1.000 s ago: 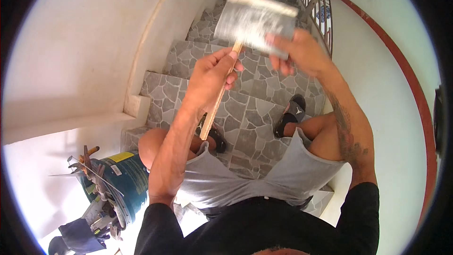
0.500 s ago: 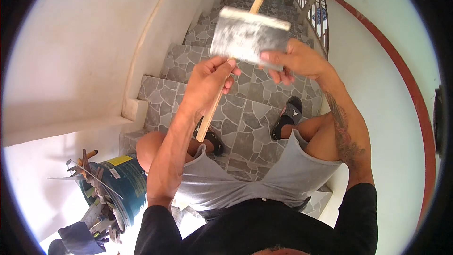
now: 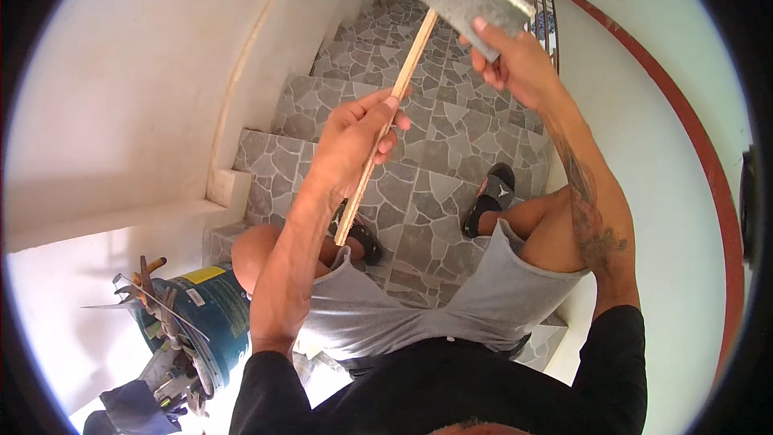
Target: The person scrapes a wooden strip using a metal scraper and sands its edges and surfaces with a sanding block while sitting on stairs.
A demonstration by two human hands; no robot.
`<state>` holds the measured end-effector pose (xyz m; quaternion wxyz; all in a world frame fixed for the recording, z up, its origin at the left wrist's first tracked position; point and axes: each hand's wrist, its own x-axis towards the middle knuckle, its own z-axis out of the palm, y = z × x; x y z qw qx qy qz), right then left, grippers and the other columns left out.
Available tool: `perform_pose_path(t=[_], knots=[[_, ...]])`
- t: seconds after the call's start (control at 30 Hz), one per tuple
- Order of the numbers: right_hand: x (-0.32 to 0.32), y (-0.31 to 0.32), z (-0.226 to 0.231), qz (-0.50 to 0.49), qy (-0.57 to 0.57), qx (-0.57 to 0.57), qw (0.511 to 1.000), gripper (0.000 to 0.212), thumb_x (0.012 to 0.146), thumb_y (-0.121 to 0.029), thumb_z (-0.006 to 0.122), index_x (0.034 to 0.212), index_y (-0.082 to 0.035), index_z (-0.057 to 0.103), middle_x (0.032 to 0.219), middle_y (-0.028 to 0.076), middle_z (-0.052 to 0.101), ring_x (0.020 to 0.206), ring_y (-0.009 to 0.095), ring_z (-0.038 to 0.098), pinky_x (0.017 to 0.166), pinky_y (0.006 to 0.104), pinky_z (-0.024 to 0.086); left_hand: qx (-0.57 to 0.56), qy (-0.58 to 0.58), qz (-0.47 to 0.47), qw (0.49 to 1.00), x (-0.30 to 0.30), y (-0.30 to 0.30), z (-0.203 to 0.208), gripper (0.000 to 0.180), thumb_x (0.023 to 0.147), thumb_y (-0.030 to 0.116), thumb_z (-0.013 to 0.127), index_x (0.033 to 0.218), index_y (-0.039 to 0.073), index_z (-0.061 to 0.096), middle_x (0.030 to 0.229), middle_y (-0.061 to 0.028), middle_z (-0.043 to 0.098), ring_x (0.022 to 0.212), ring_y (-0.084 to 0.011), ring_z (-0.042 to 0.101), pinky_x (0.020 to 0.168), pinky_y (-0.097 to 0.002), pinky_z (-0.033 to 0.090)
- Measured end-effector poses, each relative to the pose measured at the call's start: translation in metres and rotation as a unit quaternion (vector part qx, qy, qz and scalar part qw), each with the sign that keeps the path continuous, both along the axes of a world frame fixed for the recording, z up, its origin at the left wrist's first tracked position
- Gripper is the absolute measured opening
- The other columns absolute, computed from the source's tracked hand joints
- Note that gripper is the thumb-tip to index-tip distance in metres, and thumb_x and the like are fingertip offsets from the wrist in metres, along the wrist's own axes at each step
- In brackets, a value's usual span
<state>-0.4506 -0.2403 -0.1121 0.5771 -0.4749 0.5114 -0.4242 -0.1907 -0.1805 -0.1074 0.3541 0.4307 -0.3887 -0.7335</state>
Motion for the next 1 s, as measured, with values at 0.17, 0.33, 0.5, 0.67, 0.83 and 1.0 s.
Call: perform_pose_path(t=[0.17, 0.33, 0.5, 0.67, 0.83, 1.0], knots=[[0.016, 0.021, 0.004, 0.301, 0.137, 0.023, 0.944, 0.049, 0.096, -0.048, 0.06, 0.094, 0.001, 0.066, 0.062, 0.003, 0.059, 0.045, 0.01, 0.054, 0.039, 0.0235, 0.041, 0.029, -0.052, 0.031, 0.998, 0.008, 0.003, -0.004, 0.038, 0.102, 0.021, 0.054, 0.131, -0.003, 0.057, 0.082, -0.0008, 0.06, 0.057, -0.0043, 0.043, 0.047, -0.019, 0.035], [-0.023, -0.006, 0.008, -0.036, -0.012, -0.041, 0.998, 0.047, 0.098, -0.044, 0.059, 0.1, 0.002, 0.066, 0.068, 0.003, 0.061, 0.052, 0.009, 0.053, 0.044, 0.0224, 0.039, -0.028, -0.054, 0.017, 0.998, 0.001, 0.0, -0.004, 0.033, 0.099, 0.017, 0.059, 0.127, 0.0, 0.059, 0.087, -0.0047, 0.063, 0.06, -0.0059, 0.055, 0.049, -0.0206, 0.045], [-0.006, 0.004, 0.017, -0.039, -0.022, -0.086, 0.995, 0.044, 0.099, -0.042, 0.058, 0.104, 0.001, 0.065, 0.068, 0.003, 0.06, 0.053, 0.009, 0.051, 0.043, 0.0233, 0.035, -0.076, -0.143, 0.034, 0.986, 0.002, 0.002, -0.009, 0.038, 0.097, 0.014, 0.062, 0.132, 0.0, 0.054, 0.088, -0.0057, 0.066, 0.06, -0.0087, 0.06, 0.049, -0.0229, 0.047], [-0.012, -0.002, 0.003, -0.057, 0.008, -0.097, 0.994, 0.044, 0.099, -0.043, 0.058, 0.1, 0.001, 0.066, 0.066, 0.003, 0.06, 0.05, 0.008, 0.051, 0.042, 0.0229, 0.036, -0.132, -0.193, -0.005, 0.972, -0.003, 0.002, -0.011, 0.037, 0.096, 0.013, 0.064, 0.13, 0.0, 0.056, 0.083, -0.0041, 0.065, 0.055, -0.0049, 0.052, 0.045, -0.0208, 0.039], [-0.009, 0.0, -0.002, 0.051, 0.087, -0.032, 0.994, 0.043, 0.098, -0.042, 0.059, 0.098, 0.001, 0.065, 0.063, 0.003, 0.059, 0.046, 0.008, 0.049, 0.041, 0.0227, 0.036, -0.142, -0.182, 0.01, 0.973, -0.001, 0.002, -0.019, 0.036, 0.096, 0.013, 0.064, 0.129, 0.001, 0.057, 0.082, -0.0023, 0.064, 0.054, -0.0031, 0.048, 0.044, -0.0206, 0.036], [0.014, 0.015, 0.01, 0.014, 0.056, -0.022, 0.998, 0.042, 0.098, -0.041, 0.059, 0.093, 0.0, 0.064, 0.061, 0.003, 0.057, 0.045, 0.009, 0.049, 0.041, 0.0231, 0.036, -0.164, -0.194, 0.018, 0.967, 0.002, 0.002, -0.024, 0.036, 0.096, 0.012, 0.064, 0.129, 0.002, 0.058, 0.082, -0.0016, 0.063, 0.054, -0.0026, 0.048, 0.044, -0.0205, 0.035]])
